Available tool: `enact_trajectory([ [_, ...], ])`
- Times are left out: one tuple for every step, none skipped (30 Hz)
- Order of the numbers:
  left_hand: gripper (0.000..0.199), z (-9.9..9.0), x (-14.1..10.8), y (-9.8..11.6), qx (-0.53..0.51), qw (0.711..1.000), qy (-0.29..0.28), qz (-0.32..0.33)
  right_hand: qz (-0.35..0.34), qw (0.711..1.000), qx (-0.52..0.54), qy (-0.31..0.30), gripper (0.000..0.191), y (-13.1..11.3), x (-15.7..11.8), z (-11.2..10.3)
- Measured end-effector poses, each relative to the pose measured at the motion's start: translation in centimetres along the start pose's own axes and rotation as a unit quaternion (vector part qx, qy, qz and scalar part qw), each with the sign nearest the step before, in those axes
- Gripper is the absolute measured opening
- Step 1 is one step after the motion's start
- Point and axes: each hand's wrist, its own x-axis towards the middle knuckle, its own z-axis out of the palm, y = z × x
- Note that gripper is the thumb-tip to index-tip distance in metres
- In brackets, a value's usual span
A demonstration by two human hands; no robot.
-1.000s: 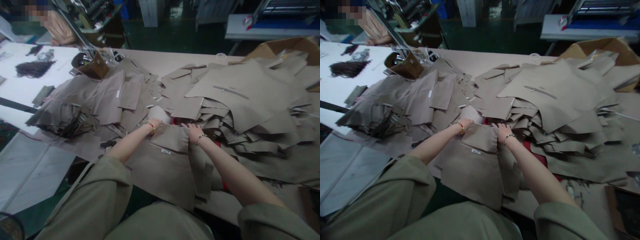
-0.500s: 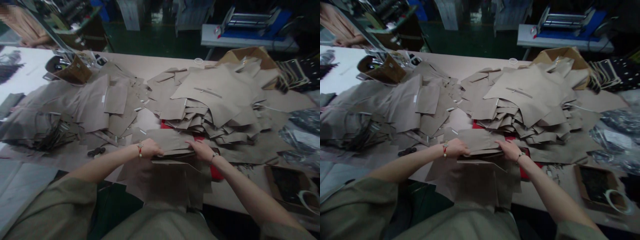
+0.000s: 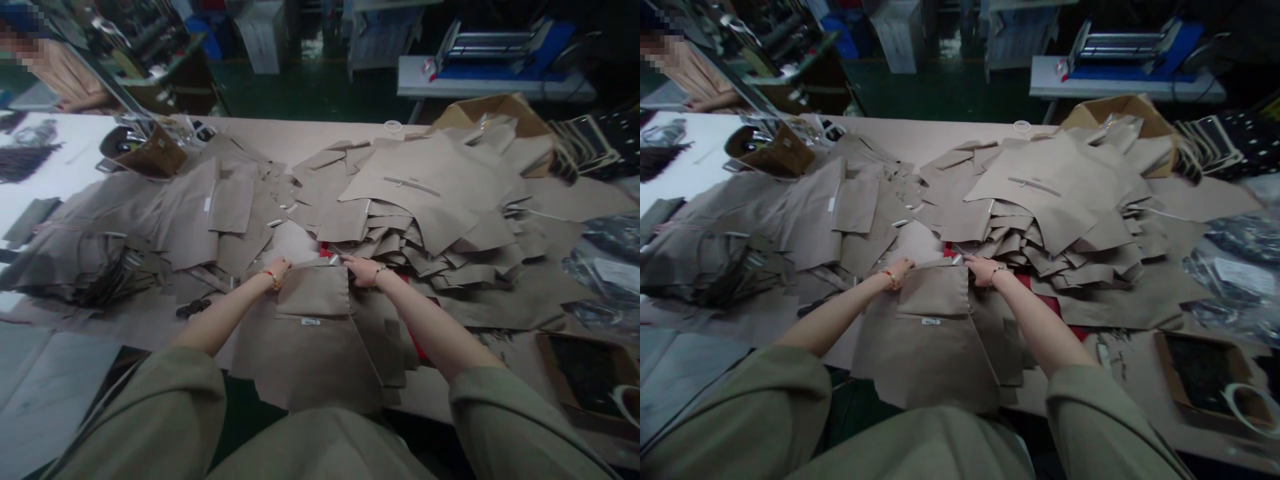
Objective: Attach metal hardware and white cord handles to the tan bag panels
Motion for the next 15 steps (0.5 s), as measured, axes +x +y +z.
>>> enact_trajectory([
  [0.057, 0.4, -0.1, -0.1, 0.007, 1.000, -0.004, -0.013, 0.009, 1.000, 0.005, 0.001, 0.073, -0.2, 0.8, -0.1],
  [0.057, 0.8, -0.2, -0.2, 0.011, 1.000, -0.011, -0.021, 0.018, 1.000, 0.005, 0.006, 0.080, -0.4, 1.5, -0.2],
  [0.053, 1.2, -0.3, -0.3, 0.014, 0.999, -0.018, -0.025, 0.022, 1.000, 0.000, 0.009, 0.086, -0.6, 2.1, -0.5],
  [0.047, 1.5, -0.4, -0.3, 0.016, 0.999, -0.024, -0.025, 0.021, 1.000, -0.007, 0.008, 0.090, -0.8, 2.6, -0.8],
  [0.041, 1.7, -0.6, -0.3, 0.018, 0.999, -0.028, -0.022, 0.016, 1.000, -0.016, 0.004, 0.092, -0.9, 3.1, -1.2],
  [0.038, 1.9, -0.9, -0.3, 0.020, 0.999, -0.027, -0.017, 0.006, 1.000, -0.024, 0.002, 0.091, -1.1, 3.5, -1.5],
  [0.037, 2.0, -1.2, -0.4, 0.022, 0.999, -0.022, -0.010, -0.008, 1.000, -0.028, 0.000, 0.088, -1.2, 3.8, -1.9],
  [0.038, 2.1, -1.5, -0.5, 0.023, 1.000, -0.012, 0.000, -0.024, 0.999, -0.028, -0.001, 0.080, -1.3, 4.0, -2.2],
  [0.040, 2.1, -1.9, -0.6, 0.024, 1.000, 0.000, 0.012, -0.034, 0.999, -0.023, -0.002, 0.072, -1.4, 4.2, -2.5],
  [0.044, 2.2, -2.3, -0.9, 0.026, 0.999, 0.013, 0.022, -0.034, 0.999, -0.013, -0.004, 0.065, -1.5, 4.3, -2.7],
  [0.046, 2.2, -2.7, -1.2, 0.028, 0.999, 0.026, 0.026, -0.028, 1.000, 0.000, -0.008, 0.062, -1.5, 4.4, -2.8],
  [0.048, 2.2, -3.1, -1.6, 0.029, 0.999, 0.035, 0.025, -0.017, 1.000, 0.013, -0.013, 0.064, -1.6, 4.5, -2.9],
  [0.049, 2.2, -3.4, -2.0, 0.029, 0.999, 0.037, 0.020, -0.002, 1.000, 0.025, -0.018, 0.068, -1.7, 4.6, -2.9],
  [0.050, 2.3, -3.7, -2.4, 0.028, 0.999, 0.033, 0.010, 0.012, 0.999, 0.033, -0.021, 0.073, -1.8, 4.7, -3.0],
  [0.051, 2.3, -4.0, -2.8, 0.023, 0.999, 0.025, -0.001, 0.022, 0.999, 0.036, -0.021, 0.076, -1.9, 4.8, -3.0],
])
